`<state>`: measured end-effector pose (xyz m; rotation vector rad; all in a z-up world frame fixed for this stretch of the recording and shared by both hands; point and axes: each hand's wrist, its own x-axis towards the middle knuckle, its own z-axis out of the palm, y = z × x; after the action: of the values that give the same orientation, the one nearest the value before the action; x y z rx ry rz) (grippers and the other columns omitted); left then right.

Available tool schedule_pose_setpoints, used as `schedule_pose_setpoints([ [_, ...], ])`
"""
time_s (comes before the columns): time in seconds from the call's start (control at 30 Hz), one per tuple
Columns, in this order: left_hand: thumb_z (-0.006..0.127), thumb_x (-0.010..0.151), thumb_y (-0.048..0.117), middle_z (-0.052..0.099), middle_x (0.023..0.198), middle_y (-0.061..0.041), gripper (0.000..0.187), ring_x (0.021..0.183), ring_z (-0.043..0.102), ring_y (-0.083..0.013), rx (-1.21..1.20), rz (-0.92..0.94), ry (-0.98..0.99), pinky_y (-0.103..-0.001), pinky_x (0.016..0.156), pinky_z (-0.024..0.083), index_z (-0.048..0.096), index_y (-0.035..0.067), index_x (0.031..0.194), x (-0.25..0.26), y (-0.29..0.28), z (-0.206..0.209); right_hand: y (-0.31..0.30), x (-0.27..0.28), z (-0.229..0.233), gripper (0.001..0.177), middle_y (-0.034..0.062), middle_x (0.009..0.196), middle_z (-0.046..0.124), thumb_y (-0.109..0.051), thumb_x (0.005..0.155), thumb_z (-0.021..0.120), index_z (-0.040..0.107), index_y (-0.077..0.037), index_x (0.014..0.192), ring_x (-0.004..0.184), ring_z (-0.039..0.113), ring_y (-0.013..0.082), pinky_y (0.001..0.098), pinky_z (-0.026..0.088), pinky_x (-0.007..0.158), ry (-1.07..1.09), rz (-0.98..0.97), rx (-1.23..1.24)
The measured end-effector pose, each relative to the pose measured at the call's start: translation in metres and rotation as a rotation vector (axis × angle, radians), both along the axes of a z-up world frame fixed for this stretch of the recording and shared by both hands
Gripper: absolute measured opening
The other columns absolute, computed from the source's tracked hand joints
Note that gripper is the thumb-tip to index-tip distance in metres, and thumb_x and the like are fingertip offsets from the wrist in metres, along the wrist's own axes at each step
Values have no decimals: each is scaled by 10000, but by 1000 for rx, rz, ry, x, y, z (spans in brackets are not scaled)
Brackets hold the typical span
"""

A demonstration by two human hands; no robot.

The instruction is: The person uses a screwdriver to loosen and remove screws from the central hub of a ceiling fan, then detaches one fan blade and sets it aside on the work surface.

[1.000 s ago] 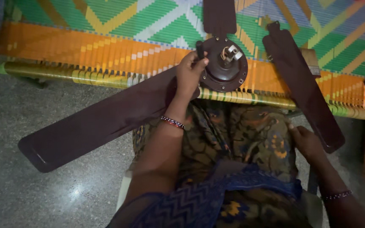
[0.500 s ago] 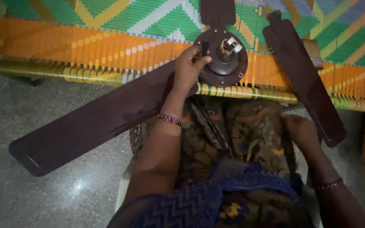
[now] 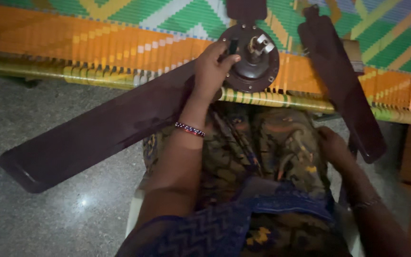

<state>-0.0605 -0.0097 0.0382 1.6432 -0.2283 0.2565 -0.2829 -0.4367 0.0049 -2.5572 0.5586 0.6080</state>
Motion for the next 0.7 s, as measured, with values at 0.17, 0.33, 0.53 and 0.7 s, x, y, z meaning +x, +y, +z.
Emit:
schedule_pose_setpoints([
  [0.17,850,854,169,717,1052,-119,380,903,721,-215,11,-20,23,-325,803,575,677,26,1160,2,-1,-9,-50,-6,4,413,211,1268,687,-206,995,503,616,-56,1363,1130,665,369,454,512,934,78,347,-37],
  [0.33,855,869,161,718,1043,-103,360,909,723,-203,20,-32,20,-329,810,572,679,22,1151,2,-2,-14,-47,36,-59,460,223,1351,640,-147,1007,451,573,-15,1430,1202,621,367,449,478,982,7,-145,216],
  [0.53,848,855,178,707,1000,-79,361,881,731,-188,0,-61,37,-312,781,585,691,35,1147,3,-2,-10,-51,61,-79,435,225,1430,594,-147,1110,403,531,30,1487,1281,572,361,434,433,1044,-138,23,275],
  [0.7,864,859,190,697,995,-89,349,845,708,-201,40,-70,25,-332,750,572,693,46,1127,6,-3,-13,-84,41,-28,374,357,1128,673,-260,1123,559,651,99,1170,1034,645,466,506,506,887,164,114,105],
])
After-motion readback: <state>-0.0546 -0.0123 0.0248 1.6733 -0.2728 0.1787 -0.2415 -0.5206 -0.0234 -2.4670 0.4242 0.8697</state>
